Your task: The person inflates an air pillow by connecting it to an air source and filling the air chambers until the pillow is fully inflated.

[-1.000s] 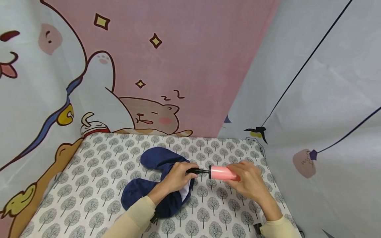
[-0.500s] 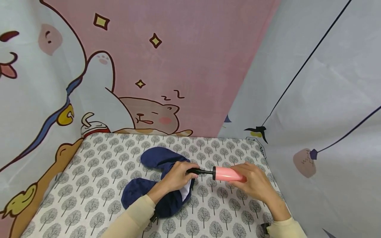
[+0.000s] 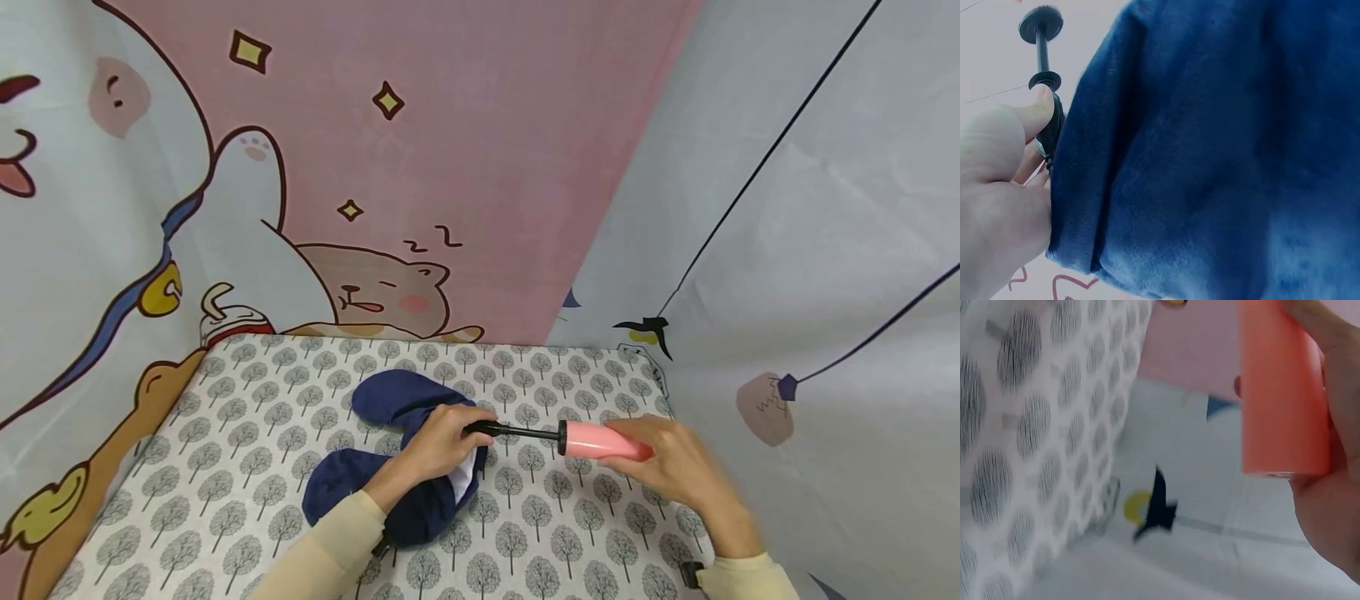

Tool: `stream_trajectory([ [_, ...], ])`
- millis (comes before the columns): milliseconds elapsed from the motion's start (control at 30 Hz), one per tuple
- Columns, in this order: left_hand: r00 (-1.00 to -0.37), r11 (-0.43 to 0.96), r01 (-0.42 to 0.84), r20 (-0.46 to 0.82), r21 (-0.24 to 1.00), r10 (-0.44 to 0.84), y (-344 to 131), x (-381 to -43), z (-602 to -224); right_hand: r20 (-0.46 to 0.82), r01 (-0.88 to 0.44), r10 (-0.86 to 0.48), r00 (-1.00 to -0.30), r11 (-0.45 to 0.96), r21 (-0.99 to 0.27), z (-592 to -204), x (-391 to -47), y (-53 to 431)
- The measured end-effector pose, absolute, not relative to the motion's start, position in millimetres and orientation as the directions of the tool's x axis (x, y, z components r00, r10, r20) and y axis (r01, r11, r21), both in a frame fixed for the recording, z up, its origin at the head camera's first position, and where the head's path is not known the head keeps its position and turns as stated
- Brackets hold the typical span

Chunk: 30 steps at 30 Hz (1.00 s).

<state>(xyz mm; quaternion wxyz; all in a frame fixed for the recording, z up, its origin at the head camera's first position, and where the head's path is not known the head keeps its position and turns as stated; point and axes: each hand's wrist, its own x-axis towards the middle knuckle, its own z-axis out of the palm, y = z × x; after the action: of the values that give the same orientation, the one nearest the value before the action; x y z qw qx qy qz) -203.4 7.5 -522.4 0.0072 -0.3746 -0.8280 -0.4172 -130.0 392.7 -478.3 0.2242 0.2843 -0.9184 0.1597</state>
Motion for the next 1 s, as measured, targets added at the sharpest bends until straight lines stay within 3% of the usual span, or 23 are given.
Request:
stream_trajectory([
  [400, -0.725, 0.366, 0.625, 0.339, 0.69, 0.6, 13, -198, -524, 0.593, -0.65, -0.449, -0.669, 0.74, -0.172, -495, -147, 335],
  [767, -0.739, 0.369, 0.594, 0.304, 0.715, 0.601, 8, -200, -521, 0.427, -0.564, -0.452, -0.783, 0.806, -0.181, -483, -143, 330],
  [1000, -0.73, 0.368, 0.601, 0.3, 0.709, 0.614, 4, -202, -523, 0.419, -0.561, -0.443, -0.793, 0.798, -0.218, -481, -136, 358],
])
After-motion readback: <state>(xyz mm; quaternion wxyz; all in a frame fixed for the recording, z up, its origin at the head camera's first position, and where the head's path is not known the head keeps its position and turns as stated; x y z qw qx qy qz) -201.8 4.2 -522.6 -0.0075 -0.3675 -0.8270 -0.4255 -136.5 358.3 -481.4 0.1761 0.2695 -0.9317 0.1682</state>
